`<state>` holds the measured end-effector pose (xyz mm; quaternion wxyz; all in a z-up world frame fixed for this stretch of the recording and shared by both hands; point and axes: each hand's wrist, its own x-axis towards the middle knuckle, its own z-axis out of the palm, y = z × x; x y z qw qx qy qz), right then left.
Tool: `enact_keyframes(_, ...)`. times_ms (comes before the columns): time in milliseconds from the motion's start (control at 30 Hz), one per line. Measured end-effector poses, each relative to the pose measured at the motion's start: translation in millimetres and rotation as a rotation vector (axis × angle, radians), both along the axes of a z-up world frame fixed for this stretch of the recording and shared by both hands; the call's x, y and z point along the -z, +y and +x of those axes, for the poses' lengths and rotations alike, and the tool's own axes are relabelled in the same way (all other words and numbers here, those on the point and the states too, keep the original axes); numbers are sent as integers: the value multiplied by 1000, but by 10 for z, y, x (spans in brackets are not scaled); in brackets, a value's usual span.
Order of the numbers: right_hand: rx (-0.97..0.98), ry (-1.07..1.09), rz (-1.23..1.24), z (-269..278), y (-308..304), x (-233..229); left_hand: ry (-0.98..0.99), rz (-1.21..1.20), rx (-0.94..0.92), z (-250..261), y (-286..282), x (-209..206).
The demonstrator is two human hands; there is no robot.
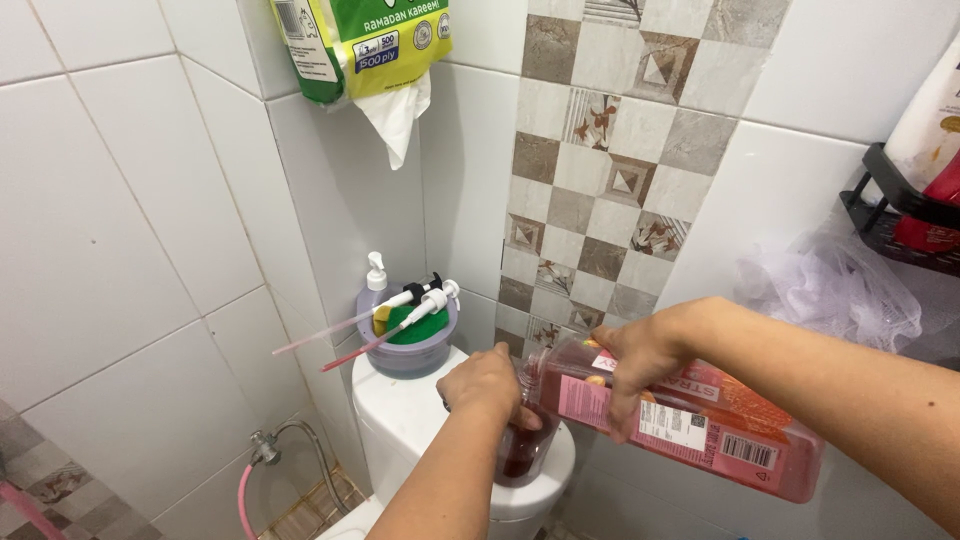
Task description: The person pours pink liquid from a large bottle into a smaller clear dispenser bottle, then secures the pump top and places the dispenser on the toilet tank. The person also briefly handles a pink bidet sprayer and a hanging facial tissue pack.
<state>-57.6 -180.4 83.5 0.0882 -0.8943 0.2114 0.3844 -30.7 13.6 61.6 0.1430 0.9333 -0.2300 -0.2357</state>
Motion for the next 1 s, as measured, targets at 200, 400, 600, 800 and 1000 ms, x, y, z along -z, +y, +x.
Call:
enact_keyframes(200, -49, 47, -12, -112, 186, -104, -64, 10, -14, 92, -85, 203)
enact_keyframes(400, -30, 10, -26, -26, 77, -88, -23, 5, -8, 83, -82, 148)
enact_keyframes(600, 67, 57, -4, -146, 376, -339, 121, 154, -38, 379, -254, 503)
enact_keyframes(800, 60, 93, -8, -152, 427, -417, 116, 153, -40, 383, -262, 531)
enact_keyframes(1000, 55, 91, -28, -150, 451, -429, 120, 158, -38, 377, -263, 519)
